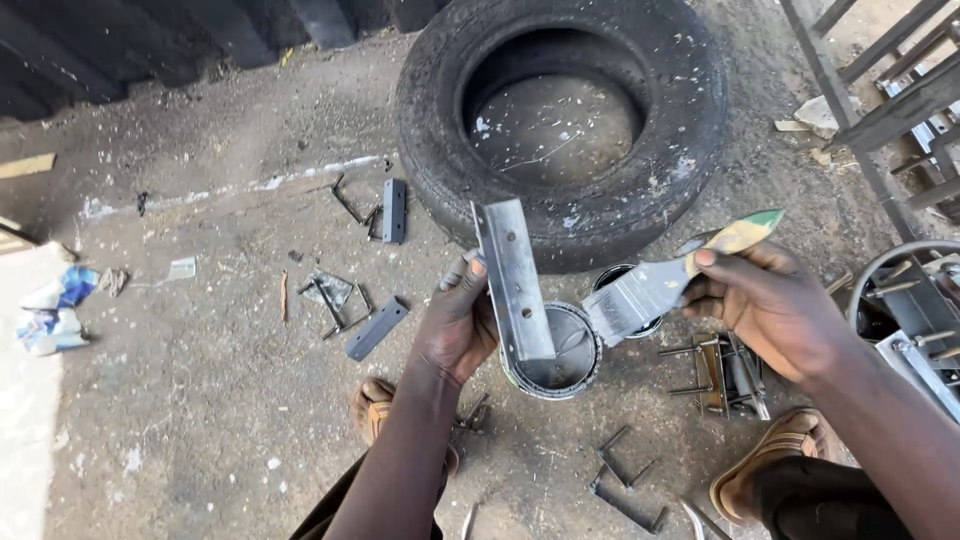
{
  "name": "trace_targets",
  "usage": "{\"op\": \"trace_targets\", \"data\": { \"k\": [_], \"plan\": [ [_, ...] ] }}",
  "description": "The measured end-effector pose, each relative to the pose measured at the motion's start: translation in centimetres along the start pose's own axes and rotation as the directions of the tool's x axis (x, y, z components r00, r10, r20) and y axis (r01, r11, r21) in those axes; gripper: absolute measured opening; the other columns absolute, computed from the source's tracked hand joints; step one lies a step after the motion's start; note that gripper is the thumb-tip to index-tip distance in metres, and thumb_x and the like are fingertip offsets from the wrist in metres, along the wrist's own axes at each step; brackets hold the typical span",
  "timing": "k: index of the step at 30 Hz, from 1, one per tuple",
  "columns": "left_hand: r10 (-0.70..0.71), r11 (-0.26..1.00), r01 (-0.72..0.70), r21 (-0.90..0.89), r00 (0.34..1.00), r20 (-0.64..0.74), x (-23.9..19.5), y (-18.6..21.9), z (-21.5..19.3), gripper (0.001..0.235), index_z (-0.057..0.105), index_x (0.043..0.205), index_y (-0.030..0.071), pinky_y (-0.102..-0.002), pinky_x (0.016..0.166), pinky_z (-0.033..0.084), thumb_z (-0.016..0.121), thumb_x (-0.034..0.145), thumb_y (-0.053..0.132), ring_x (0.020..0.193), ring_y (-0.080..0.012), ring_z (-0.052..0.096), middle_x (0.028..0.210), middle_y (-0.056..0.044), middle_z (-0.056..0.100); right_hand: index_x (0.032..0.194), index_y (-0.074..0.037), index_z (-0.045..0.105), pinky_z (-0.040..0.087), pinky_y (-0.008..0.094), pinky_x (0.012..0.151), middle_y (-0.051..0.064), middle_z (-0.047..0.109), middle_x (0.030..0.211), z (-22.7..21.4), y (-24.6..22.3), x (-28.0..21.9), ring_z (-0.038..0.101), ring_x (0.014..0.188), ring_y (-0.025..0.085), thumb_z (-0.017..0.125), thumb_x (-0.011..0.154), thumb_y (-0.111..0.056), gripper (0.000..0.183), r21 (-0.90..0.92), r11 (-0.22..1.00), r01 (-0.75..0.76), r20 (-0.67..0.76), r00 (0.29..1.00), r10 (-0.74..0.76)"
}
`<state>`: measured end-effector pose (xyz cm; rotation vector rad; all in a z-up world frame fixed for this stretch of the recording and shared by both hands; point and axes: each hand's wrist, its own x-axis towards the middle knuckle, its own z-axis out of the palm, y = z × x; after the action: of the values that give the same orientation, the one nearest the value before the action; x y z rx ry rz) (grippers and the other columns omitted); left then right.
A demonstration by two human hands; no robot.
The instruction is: Painting various metal brackets with black paint using a handheld brush.
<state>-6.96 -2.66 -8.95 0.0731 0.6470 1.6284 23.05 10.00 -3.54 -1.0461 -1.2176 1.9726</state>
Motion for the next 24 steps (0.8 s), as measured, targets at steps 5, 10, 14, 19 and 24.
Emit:
{"op": "trace_targets", "data": {
  "k": [5,10,14,19,24],
  "plan": [
    [-0.069,0.997,0.068,0.036,0.997,0.020,0.6,-3.3,-0.5,0.029,0.073,0.112,0.008,-0.039,0.092,0.062,0.081,0.086,0.017,0.102,-0.0206,0.072,0.106,-0.007,0.076,0.115,0.008,0.058,0.059,0.039,0.070,0.024,0.067,0.107,3.7,-2.5,-0.9,0.066,0.086,0.032,0.059,0.095,-0.001,0.021,0.123,0.992,0.018,0.028,0.999,-0.022],
    [-0.175,0.983,0.169,0.078,0.981,0.083,-0.3,-5.1,0.8,0.036,0.069,0.115,0.005,-0.043,0.073,0.067,0.082,0.083,0.016,0.088,-0.0237,0.076,0.105,-0.012,0.078,0.114,0.012,0.062,0.063,0.037,0.070,0.028,0.068,0.102,6.3,-4.6,0.4,0.070,0.079,0.033,0.059,0.098,0.002,0.019,-0.111,0.991,-0.073,-0.132,0.990,0.058],
    [-0.190,0.982,0.189,0.017,0.978,0.086,0.0,-5.4,1.5,0.034,0.066,0.115,0.002,-0.037,0.085,0.065,0.079,0.085,0.009,0.093,-0.0221,0.075,0.106,-0.014,0.076,0.120,0.016,0.062,0.066,0.032,0.075,0.030,0.066,0.107,6.9,-5.8,-0.1,0.068,0.086,0.032,0.056,0.101,0.007,0.022,0.047,0.984,0.172,-0.169,0.972,-0.162],
    [-0.027,1.000,0.026,0.015,0.997,0.079,0.3,-3.7,3.4,0.040,0.061,0.115,0.006,-0.045,0.074,0.067,0.083,0.083,0.015,0.087,-0.0274,0.075,0.104,-0.017,0.075,0.115,-0.016,0.071,0.041,0.021,0.039,0.002,0.077,0.092,10.7,-6.2,-3.5,0.055,0.053,0.011,0.072,0.090,-0.019,0.025,-0.644,0.764,-0.037,-0.221,0.965,-0.140],
    [0.079,0.997,-0.079,0.014,0.997,-0.010,1.0,-1.6,2.2,0.023,0.068,0.108,0.008,-0.035,0.085,0.065,0.079,0.087,0.010,0.095,-0.0210,0.074,0.104,-0.010,0.076,0.102,-0.017,0.077,0.068,0.026,0.084,-0.002,0.082,0.101,9.7,-5.1,-4.6,0.082,0.095,0.010,0.075,0.085,-0.016,0.017,-0.731,0.679,0.060,-0.014,0.995,-0.102]
  ]
}}
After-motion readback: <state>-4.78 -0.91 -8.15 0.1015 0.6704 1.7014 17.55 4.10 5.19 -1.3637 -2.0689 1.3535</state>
